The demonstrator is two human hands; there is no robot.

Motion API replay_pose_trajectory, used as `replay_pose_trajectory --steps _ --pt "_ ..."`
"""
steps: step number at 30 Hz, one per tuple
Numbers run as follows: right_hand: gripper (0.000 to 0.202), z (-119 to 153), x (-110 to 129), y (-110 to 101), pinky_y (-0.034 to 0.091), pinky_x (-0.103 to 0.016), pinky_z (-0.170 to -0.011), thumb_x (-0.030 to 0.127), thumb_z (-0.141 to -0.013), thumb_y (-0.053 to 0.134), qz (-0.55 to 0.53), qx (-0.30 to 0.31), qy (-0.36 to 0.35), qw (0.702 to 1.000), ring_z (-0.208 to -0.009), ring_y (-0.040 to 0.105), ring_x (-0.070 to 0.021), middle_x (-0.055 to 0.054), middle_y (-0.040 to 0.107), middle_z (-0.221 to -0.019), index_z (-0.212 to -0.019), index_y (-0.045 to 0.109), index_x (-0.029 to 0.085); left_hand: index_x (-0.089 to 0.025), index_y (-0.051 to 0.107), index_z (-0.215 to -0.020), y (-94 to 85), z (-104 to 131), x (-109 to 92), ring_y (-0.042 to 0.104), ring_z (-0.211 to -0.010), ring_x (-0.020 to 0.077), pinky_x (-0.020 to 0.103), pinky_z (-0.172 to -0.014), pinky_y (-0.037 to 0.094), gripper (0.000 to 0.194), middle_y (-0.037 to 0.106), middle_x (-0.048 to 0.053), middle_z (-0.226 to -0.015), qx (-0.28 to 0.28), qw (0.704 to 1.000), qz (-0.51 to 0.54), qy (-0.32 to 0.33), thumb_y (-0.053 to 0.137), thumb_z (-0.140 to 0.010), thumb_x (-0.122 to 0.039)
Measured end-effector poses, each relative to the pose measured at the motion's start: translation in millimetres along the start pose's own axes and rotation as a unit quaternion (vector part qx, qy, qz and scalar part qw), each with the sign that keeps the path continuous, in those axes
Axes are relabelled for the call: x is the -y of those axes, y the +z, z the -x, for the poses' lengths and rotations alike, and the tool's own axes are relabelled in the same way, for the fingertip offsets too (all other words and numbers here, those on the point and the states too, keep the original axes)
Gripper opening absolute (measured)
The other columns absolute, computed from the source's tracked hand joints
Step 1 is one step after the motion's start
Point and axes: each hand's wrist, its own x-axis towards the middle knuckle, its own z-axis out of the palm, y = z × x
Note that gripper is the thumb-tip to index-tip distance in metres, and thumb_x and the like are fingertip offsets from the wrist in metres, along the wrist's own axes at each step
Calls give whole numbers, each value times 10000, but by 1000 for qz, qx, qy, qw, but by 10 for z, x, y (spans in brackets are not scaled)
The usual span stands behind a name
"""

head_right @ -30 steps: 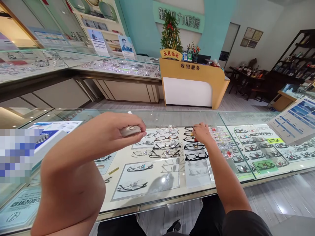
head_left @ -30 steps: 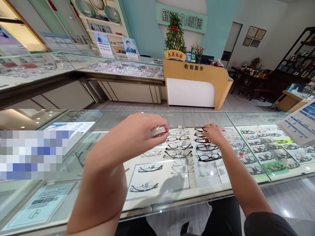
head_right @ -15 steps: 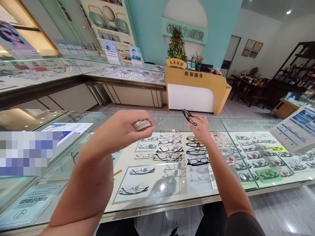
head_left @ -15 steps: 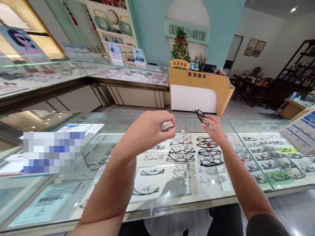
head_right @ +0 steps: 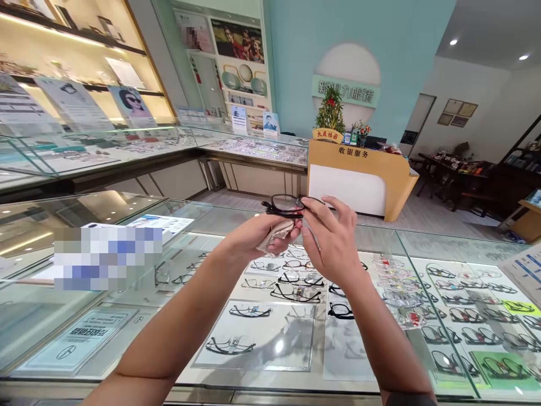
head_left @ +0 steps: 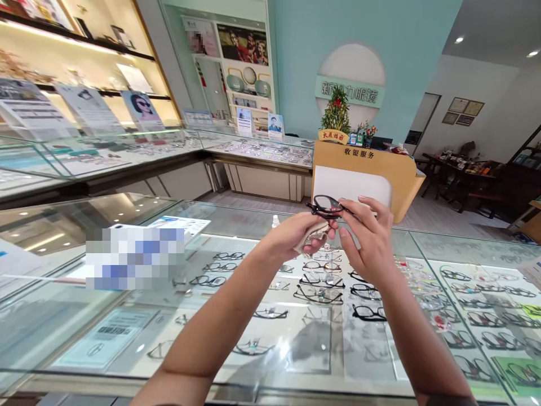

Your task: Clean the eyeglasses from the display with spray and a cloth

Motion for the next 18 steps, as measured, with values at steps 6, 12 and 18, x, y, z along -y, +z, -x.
replay_pose_trajectory --steps 6,12,18 --pt "394 19 -34 35 385 -483 -1165 145 -1039 552 7 1 -25 1000 -1417 544 -316 -49 760 -1463 -1392 695 248 -149 608 -756 -33 -31 44 330 -475 24 119 -369 235 420 523 -37 -666 55 995 84 -11 947 -738 -397" --pt "231 -19 -96 30 457 -498 -1118 253 -1027 591 -167 -40 138 975 -1303 638 -295 -53 787 -1362 -1090 808 297 -164 670 -835 -73 -30 96 430 -518 52 167 -427 322 592 600 -18 -703 -92 980 -104 146 953 -672 -658" --pt "310 -85 -198 110 512 -387 -913 554 -759 878 -508 52 434 742 -933 643 -215 -19 786 -955 -852 806 267 -179 724 -887 -56 -2 140 535 -611 96 207 -550 429 431 644 0 -741 -140 921 -289 220 808 -840 -599"
